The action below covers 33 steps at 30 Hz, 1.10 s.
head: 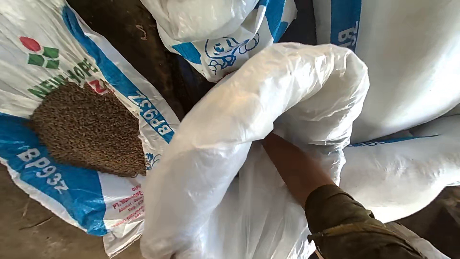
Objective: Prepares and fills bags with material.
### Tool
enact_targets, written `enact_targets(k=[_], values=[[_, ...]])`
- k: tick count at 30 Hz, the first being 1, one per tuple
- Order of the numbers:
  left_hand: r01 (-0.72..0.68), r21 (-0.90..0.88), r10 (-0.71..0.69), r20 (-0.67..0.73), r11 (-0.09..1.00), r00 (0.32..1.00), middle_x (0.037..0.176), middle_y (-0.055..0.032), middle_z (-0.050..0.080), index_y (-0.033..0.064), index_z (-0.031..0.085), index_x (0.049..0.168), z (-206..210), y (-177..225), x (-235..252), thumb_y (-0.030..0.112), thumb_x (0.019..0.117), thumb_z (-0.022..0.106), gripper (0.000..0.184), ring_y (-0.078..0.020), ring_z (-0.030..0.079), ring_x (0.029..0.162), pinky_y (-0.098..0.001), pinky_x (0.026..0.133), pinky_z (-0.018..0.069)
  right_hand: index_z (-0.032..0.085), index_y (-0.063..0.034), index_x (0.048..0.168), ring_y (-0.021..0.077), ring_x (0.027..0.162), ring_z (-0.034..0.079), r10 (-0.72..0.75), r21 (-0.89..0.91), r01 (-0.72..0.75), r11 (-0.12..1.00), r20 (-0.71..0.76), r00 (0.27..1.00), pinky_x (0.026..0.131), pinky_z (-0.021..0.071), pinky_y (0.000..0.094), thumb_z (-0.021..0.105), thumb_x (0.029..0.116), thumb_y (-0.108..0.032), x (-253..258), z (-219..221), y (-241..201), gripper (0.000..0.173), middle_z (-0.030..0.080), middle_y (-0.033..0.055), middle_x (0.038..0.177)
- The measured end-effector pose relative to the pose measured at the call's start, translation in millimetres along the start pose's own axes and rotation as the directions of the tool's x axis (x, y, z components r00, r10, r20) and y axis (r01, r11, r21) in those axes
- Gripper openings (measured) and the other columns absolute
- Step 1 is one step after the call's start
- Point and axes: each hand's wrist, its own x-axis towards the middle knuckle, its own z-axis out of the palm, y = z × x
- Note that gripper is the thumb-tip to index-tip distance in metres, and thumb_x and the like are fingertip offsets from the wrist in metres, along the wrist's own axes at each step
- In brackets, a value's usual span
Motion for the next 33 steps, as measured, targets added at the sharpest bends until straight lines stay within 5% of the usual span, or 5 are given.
enact_targets(k=[3, 9, 22, 27, 33], values=[[-0.132, 0.157, 0.123, 0.070, 0.979, 0.990, 0.106, 0.0132, 0.075, 0.0151, 0.076, 0.108, -10, 0, 1, 0.013, 0.1065, 0.047, 0.029, 0.0094, 0.066, 0.103, -0.0095, 0.093, 0.0495, 0.051, 0.0093, 0.143, 0.0339, 0.139, 0.050, -0.149, -0.039, 0.151, 0.988, 0.069, 0.986, 0.119, 0.0357, 0.0458, 0.051, 0.1080, -0.015, -11, 9, -5, 0.043, 0.054, 0.0264, 0.146], [0.127, -0.185, -0.108, 0.110, 0.975, 0.988, 0.109, 0.0139, 0.076, 0.0294, 0.076, 0.115, 26, 3, 13, 0.038, 0.1020, 0.056, 0.026, 0.0057, 0.068, 0.104, -0.0154, 0.093, 0.0545, 0.059, 0.0115, 0.131, 0.0329, 0.128, 0.058, -0.209, 0.068, 0.227, 0.972, -0.207, 0.956, 0.111, 0.0426, 0.0460, 0.059, 0.1033, -0.013, -48, -27, 10, 0.037, 0.062, 0.0287, 0.132], [0.256, -0.306, -0.231, 0.115, 0.917, 0.966, 0.102, 0.0075, 0.076, 0.0277, 0.073, 0.111, 31, -12, 13, 0.056, 0.0941, 0.062, 0.034, -0.0024, 0.072, 0.096, -0.0237, 0.085, 0.0609, 0.054, 0.0021, 0.143, 0.0405, 0.136, 0.049, 0.079, -0.058, -0.090, 0.994, -0.176, 0.981, 0.113, 0.0350, 0.0589, 0.040, 0.1126, -0.027, -175, -100, -22, 0.044, 0.054, 0.0280, 0.144], [0.433, -0.265, -0.443, 0.024, 0.862, 0.896, 0.096, 0.0049, 0.075, 0.0153, 0.062, 0.117, 39, 3, 2, 0.043, 0.1077, 0.040, 0.036, -0.0044, 0.072, 0.089, -0.0261, 0.080, 0.0625, 0.056, -0.0028, 0.134, 0.0141, 0.098, 0.067, 0.119, 0.285, -0.042, 0.958, -0.258, 0.959, 0.087, 0.0570, 0.0368, 0.039, 0.1109, -0.036, -215, -109, -27, 0.044, 0.068, 0.0106, 0.112], [0.587, -0.249, -0.579, 0.113, 0.770, 0.807, 0.106, -0.0060, 0.071, 0.0048, 0.058, 0.129, 26, 15, 0, 0.031, 0.1112, 0.036, 0.039, -0.0124, 0.069, 0.096, -0.0359, 0.087, 0.0592, 0.064, -0.0103, 0.109, -0.0009, 0.074, 0.067, -0.012, 0.191, 0.072, 0.979, -0.297, 0.955, 0.066, 0.0597, 0.0227, 0.038, 0.1051, -0.030, -251, -120, -90, 0.033, 0.069, -0.0083, 0.084]])
